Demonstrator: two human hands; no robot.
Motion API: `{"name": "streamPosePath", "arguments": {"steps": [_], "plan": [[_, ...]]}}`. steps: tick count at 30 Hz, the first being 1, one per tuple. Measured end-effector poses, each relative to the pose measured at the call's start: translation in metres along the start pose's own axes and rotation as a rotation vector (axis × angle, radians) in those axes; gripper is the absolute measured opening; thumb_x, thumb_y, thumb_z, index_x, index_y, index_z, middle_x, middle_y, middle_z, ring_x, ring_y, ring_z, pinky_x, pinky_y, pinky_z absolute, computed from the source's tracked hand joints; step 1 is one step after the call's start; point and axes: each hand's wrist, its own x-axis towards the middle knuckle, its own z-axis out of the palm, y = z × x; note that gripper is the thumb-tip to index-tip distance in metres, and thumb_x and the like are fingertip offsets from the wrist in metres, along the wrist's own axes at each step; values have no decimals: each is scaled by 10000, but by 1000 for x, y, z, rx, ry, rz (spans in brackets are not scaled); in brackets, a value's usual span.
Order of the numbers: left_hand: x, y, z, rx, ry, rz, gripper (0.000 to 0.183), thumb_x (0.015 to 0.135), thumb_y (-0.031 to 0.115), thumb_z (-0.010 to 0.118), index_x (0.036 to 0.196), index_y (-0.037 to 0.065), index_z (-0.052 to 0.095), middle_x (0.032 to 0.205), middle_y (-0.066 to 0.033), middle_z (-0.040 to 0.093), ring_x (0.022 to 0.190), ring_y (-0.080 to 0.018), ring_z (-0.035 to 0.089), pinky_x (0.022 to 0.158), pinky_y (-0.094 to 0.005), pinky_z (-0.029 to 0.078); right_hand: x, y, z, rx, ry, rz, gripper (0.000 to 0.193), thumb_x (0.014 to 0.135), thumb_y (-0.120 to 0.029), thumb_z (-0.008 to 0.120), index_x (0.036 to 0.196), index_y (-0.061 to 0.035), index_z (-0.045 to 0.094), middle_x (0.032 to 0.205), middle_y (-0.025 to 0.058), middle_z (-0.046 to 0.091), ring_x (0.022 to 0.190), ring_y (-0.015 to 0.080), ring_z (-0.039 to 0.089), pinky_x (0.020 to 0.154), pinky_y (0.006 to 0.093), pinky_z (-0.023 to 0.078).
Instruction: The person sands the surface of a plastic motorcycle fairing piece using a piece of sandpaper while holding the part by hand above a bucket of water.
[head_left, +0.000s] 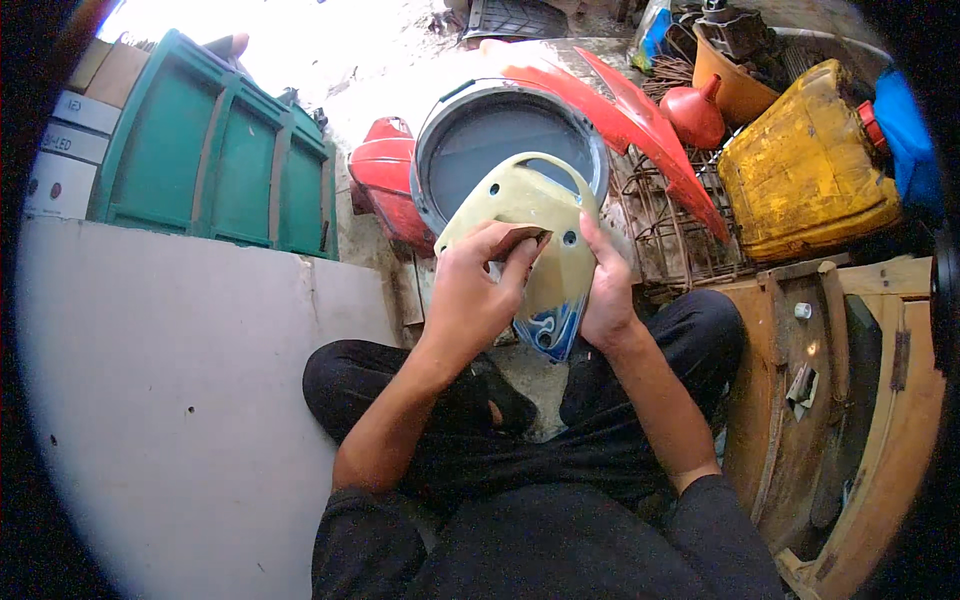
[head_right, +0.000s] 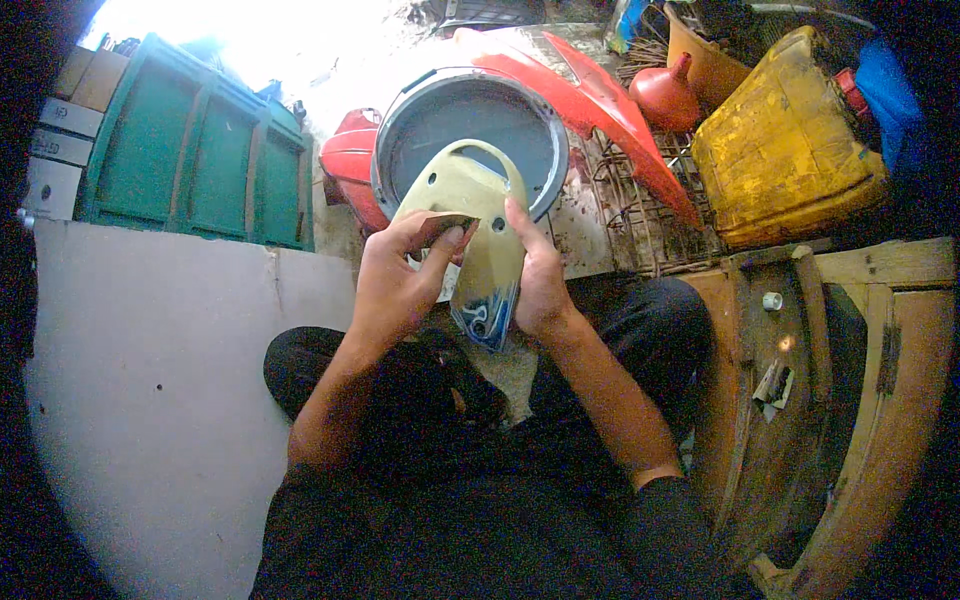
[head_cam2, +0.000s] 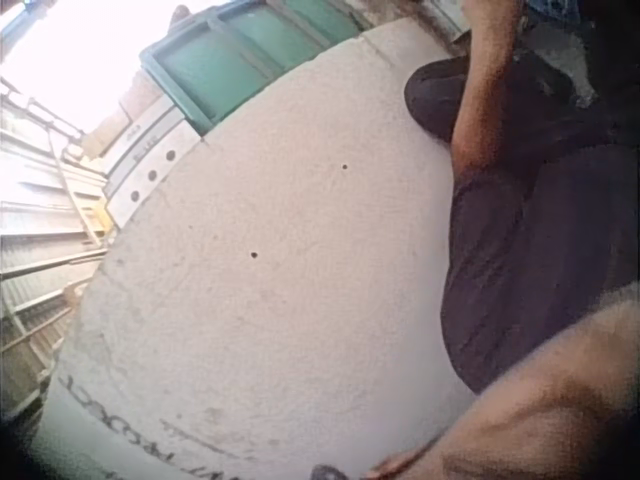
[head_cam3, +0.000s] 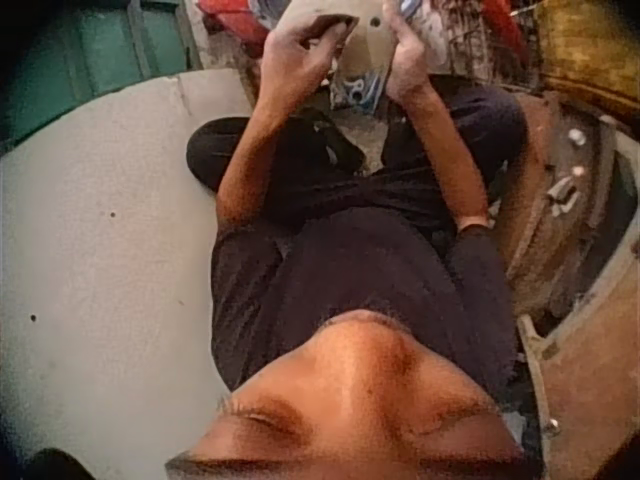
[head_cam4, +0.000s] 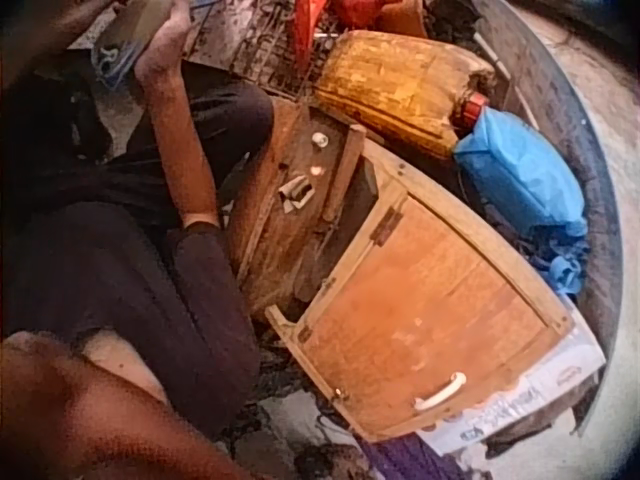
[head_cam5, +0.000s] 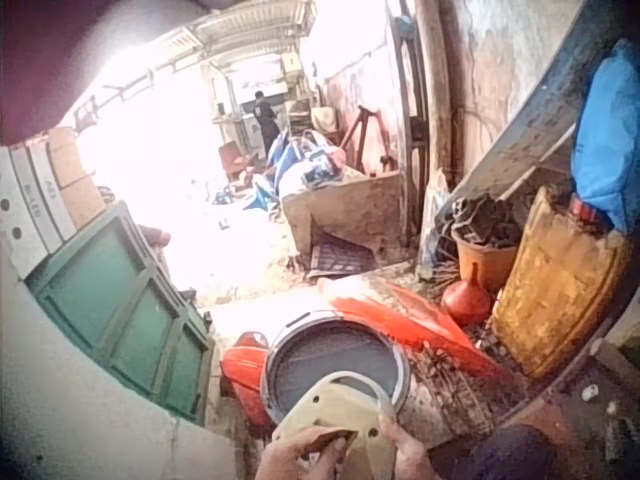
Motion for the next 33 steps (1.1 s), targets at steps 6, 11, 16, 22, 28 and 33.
{"name": "streamPosePath", "arguments": {"steps": [6,11,16,22,28,33], "plan": [[-4,9,6,150,112,136,163,854,39,650,1007,26,706,916,-155,666,802,-316,661,736,-375,510,6,7,-21,-26,-60,13,539,1026,-470,367,1327,-49,515,1133,90,663,993,202,656,861,351,536],[-5,-1,10,300,154,297,231,807,14,647,1028,60,697,929,-129,648,849,-316,633,770,-406,486,4,6,-14,-33,-45,23,564,1025,-486,362,1337,-37,502,1179,101,652,1033,217,651,893,369,525],[-7,-5,12,387,159,331,273,779,26,649,1043,79,694,956,-107,643,885,-311,622,810,-412,463,3,5,-14,-35,-63,20,579,1028,-493,347,1350,-31,488,1221,114,634,1070,233,641,925,383,515],[-9,-2,12,484,150,368,318,753,32,654,1066,86,679,969,-78,625,914,-282,605,811,-396,437,4,6,-14,-63,-75,-21,578,1033,-490,336,1358,-34,480,1241,121,624,1100,241,630,943,389,510],[-13,0,19,582,143,411,350,727,32,660,1073,83,671,970,-56,603,903,-258,573,798,-390,421,0,4,-9,-69,-21,-28,565,1036,-467,340,1372,-30,464,1259,129,610,1123,238,616,974,385,490],[-19,3,24,600,106,421,390,681,28,655,1067,87,673,972,-49,591,903,-252,563,792,-386,419,1,8,-16,20,-33,-21,554,1041,-438,338,1389,-19,440,1282,145,591,1156,245,594,1007,377,465]]}}
